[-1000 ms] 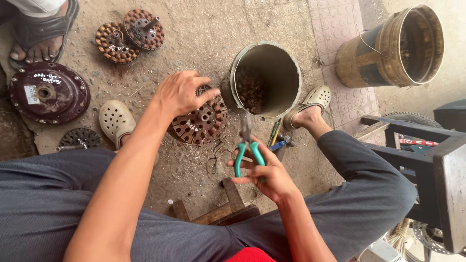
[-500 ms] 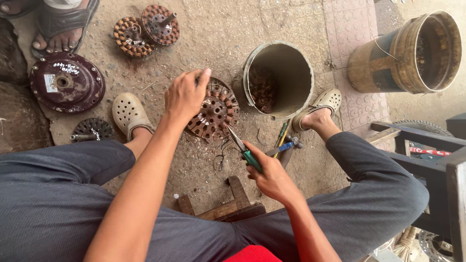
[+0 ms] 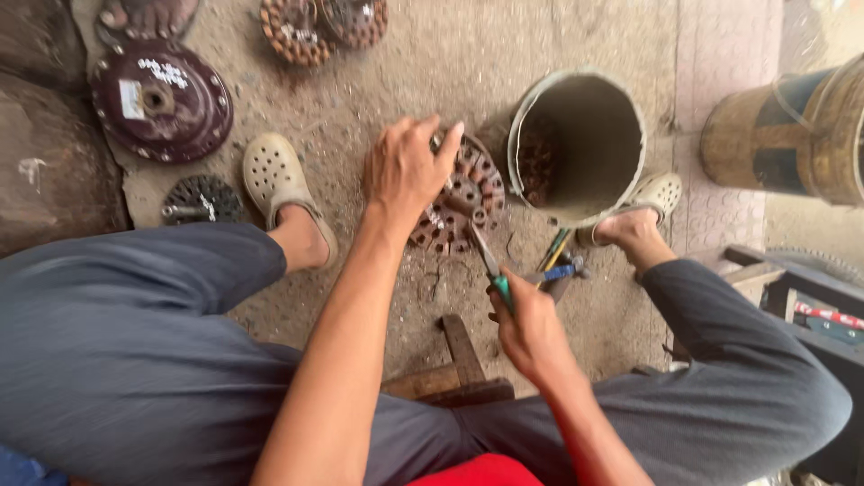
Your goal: The person uses pliers to pull copper wire segments out of the slots of a motor stator and drops them into a bucket. The person rotates the stator to access different slots and continues removing wire until the end of the clip.
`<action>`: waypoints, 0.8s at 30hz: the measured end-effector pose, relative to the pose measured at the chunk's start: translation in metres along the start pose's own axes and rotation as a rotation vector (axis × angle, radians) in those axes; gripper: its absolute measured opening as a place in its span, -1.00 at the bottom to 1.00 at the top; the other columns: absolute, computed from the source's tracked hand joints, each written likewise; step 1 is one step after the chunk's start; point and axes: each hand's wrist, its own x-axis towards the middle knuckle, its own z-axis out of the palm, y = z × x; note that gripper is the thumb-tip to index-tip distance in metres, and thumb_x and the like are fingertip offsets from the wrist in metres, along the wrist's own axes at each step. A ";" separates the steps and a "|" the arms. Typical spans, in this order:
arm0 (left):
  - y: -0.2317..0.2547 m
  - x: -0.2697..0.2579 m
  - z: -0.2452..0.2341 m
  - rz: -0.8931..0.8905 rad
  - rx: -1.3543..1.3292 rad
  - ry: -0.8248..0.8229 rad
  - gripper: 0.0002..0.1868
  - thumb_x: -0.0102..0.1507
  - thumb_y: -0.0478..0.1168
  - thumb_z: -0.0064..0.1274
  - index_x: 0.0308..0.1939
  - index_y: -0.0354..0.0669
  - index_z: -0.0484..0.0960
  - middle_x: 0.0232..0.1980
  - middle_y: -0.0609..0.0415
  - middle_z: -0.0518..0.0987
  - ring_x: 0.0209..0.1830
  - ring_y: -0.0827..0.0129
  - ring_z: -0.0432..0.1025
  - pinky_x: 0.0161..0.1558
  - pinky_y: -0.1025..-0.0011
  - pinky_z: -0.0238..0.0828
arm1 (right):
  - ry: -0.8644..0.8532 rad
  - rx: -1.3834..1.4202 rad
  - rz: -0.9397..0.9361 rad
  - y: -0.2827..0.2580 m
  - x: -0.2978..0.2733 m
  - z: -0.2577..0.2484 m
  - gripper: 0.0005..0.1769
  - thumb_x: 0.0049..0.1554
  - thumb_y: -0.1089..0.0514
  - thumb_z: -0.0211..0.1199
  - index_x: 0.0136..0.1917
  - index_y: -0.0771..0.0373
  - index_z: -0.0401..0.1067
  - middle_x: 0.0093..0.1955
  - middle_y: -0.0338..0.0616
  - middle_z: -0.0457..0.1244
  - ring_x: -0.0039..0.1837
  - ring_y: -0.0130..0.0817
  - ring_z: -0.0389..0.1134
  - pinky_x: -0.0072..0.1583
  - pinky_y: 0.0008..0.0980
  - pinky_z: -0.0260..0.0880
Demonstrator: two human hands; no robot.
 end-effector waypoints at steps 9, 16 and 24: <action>-0.002 -0.003 0.008 0.033 0.019 0.032 -0.42 0.37 0.20 -0.09 0.13 -0.20 0.67 -0.14 -0.24 0.66 -0.24 0.10 0.49 -0.24 0.18 0.46 | -0.330 0.281 0.145 0.030 0.024 0.001 -0.67 0.30 0.07 0.11 0.11 0.43 0.39 -0.29 0.12 0.36 -0.40 -0.12 0.28 -0.33 -0.24 0.24; 0.006 -0.004 -0.010 -0.111 -0.029 -0.108 -0.48 0.38 0.15 -0.09 0.15 -0.16 0.66 -0.24 -0.20 0.67 -0.29 0.08 0.53 -0.28 0.15 0.50 | -0.847 1.338 0.344 0.053 0.037 0.008 -0.56 0.30 -0.01 0.09 0.14 0.46 0.42 -0.22 0.03 0.34 -0.28 -0.25 0.42 -0.51 -0.51 0.16; 0.006 -0.006 -0.014 -0.078 -0.009 -0.085 -0.47 0.39 0.17 -0.10 0.19 -0.12 0.65 -0.20 -0.22 0.66 -0.26 0.05 0.54 -0.29 0.14 0.51 | -0.275 0.087 0.221 0.002 0.027 -0.001 -0.56 0.27 -0.11 0.15 -0.10 0.36 0.46 -0.34 -0.01 0.41 -0.32 -0.24 0.49 -0.25 -0.27 0.44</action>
